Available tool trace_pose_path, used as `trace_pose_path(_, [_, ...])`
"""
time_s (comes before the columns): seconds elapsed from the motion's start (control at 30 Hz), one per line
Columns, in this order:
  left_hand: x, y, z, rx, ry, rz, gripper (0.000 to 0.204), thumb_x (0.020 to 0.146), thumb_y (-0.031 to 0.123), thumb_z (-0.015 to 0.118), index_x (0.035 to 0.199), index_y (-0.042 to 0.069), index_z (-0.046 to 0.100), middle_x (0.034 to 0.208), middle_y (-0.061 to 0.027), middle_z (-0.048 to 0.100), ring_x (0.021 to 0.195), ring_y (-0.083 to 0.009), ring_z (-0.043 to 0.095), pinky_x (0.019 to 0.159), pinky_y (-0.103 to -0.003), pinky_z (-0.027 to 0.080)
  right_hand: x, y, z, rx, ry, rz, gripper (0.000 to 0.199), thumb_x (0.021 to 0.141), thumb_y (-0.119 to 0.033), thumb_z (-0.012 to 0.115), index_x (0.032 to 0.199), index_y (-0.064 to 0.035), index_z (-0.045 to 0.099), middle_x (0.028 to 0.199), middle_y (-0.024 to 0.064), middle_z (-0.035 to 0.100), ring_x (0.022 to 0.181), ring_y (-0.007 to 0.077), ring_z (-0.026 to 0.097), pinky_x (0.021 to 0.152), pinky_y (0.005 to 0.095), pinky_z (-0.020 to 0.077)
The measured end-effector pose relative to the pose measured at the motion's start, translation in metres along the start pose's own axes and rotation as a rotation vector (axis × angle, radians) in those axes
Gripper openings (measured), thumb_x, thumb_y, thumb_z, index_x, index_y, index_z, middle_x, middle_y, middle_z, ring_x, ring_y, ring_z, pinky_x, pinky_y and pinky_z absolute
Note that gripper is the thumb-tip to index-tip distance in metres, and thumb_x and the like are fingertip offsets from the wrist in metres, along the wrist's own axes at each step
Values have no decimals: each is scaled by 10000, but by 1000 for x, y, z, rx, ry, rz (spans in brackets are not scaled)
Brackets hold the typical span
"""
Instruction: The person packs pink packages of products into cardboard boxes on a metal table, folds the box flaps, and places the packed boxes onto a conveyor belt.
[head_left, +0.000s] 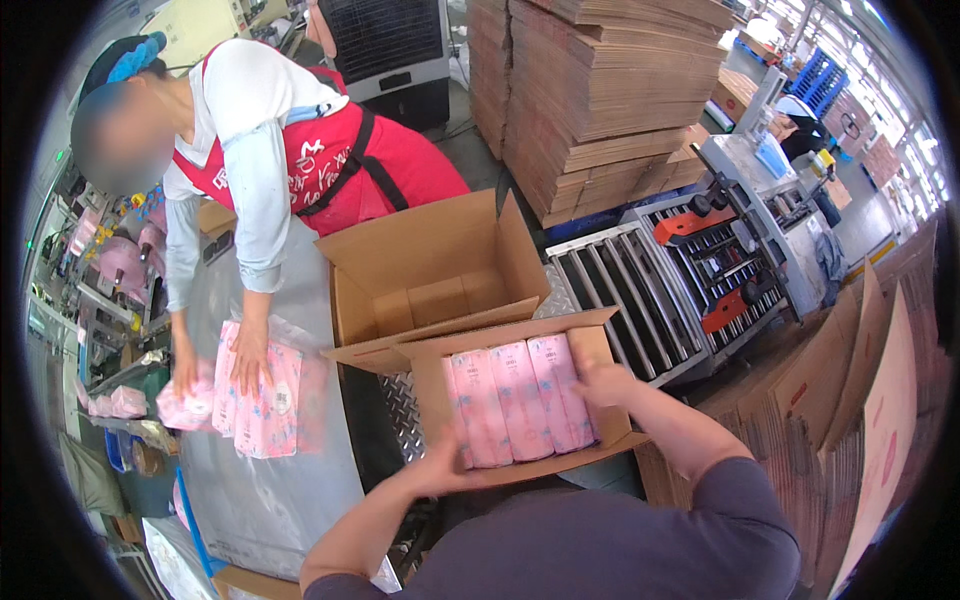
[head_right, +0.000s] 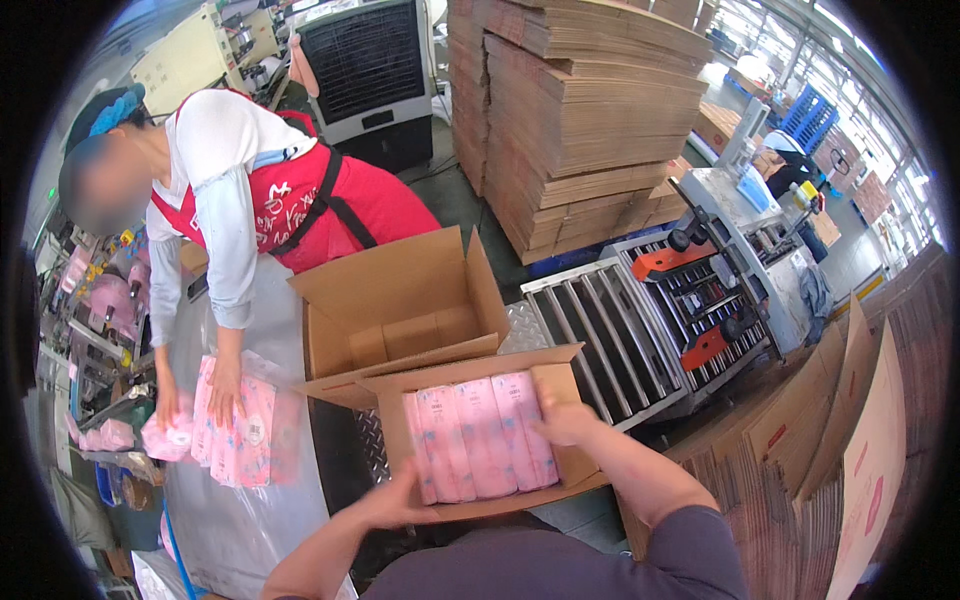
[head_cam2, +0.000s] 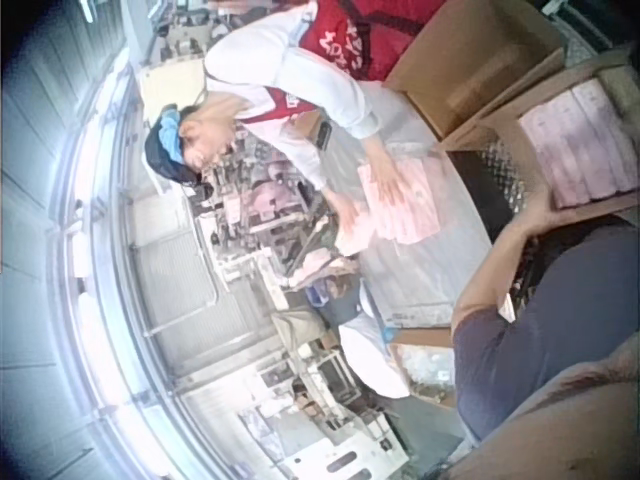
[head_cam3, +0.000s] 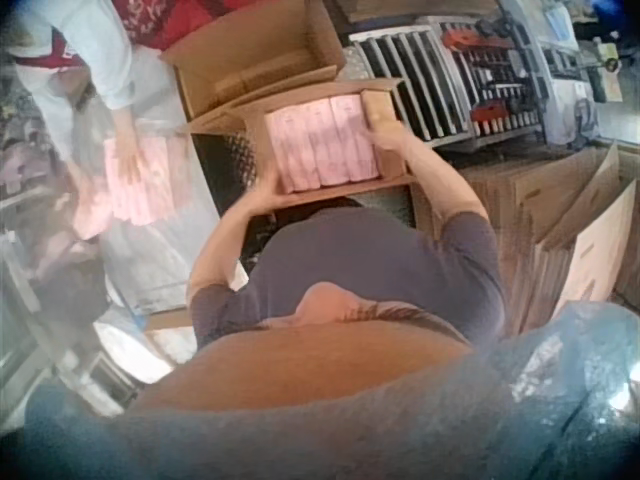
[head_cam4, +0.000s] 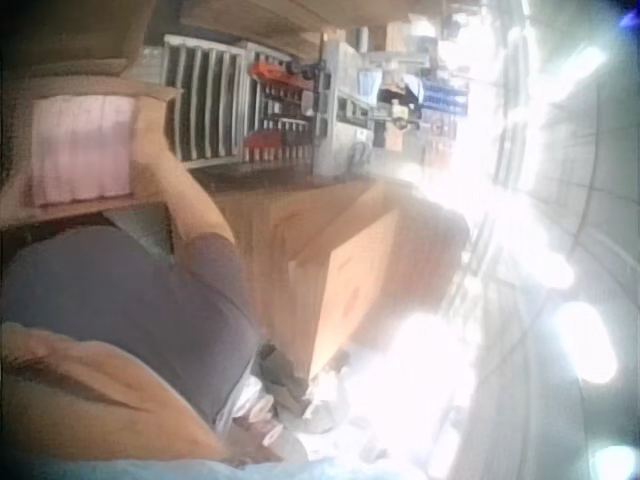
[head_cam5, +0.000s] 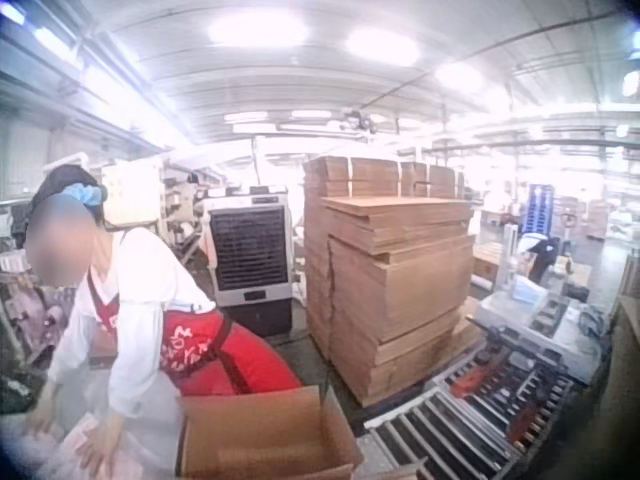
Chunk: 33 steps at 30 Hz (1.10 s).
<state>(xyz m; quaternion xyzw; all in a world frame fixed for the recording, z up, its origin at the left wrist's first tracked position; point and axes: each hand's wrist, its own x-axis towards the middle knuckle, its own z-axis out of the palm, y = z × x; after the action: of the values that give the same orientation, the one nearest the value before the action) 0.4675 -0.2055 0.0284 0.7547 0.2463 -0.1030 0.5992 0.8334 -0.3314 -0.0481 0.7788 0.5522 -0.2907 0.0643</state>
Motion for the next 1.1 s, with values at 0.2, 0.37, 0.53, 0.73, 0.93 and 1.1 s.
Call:
trace_pose_path(0.2, [69, -44, 7, 594, -197, -210, 1082, 747, 661, 701, 1545, 111, 220, 1593, -275, 103, 1452, -469, 170, 1171, -552, 201, 50, -45, 14, 112, -248, 67, 757, 968, -465, 484, 1513, -24, 197, 1246, 267, 603, 1072, 413, 616, 942, 466, 486])
trace_pose_path(0.37, [74, -116, 33, 391, 862, -337, 1339, 573, 478, 898, 1527, -18, 101, 1553, -296, 215, 1448, -416, 232, 1184, -516, 198, 28, -65, -63, -4, 562, -203, 535, 923, -344, 583, 1365, -57, 489, 1298, 177, 587, 1201, 393, 536, 1071, 504, 375])
trace_pose_path(0.53, [75, -178, 47, -99, 1027, 71, 1118, 732, 325, 820, 1526, -17, 110, 1528, -293, 248, 1406, -400, 311, 1167, -450, 253, 1, -46, 22, -217, 926, -123, 521, 874, -338, 620, 1337, -114, 536, 1317, 103, 572, 1299, 316, 466, 1121, 640, 218])
trace_pose_path(0.73, [89, -214, 53, -373, 1100, -29, 691, 945, 202, 577, 1485, -44, 223, 1443, -281, 382, 1280, -365, 462, 1084, -417, 363, -6, -14, 132, -114, 711, -67, 537, 869, -401, 599, 1332, -132, 548, 1319, 88, 560, 1298, 261, 467, 1151, 602, 207])
trace_pose_path(0.93, [131, -151, 119, -599, 1090, -186, 586, 1023, 247, 431, 1473, -78, 242, 1442, -269, 416, 1273, -358, 476, 1077, -410, 375, 32, 66, 66, -58, 551, -321, 496, 947, -383, 525, 1378, -139, 502, 1394, 83, 494, 1345, 265, 421, 1156, 589, 221])
trace_pose_path(1.1, [282, -132, 194, -460, 1219, -158, 592, 1023, 215, 415, 1500, -56, 192, 1459, -279, 385, 1275, -371, 474, 1085, -421, 374, 54, 128, 19, -109, 425, -56, 527, 993, -455, 428, 1496, -312, 358, 1584, 27, 278, 1486, 324, 191, 1112, 740, 135])
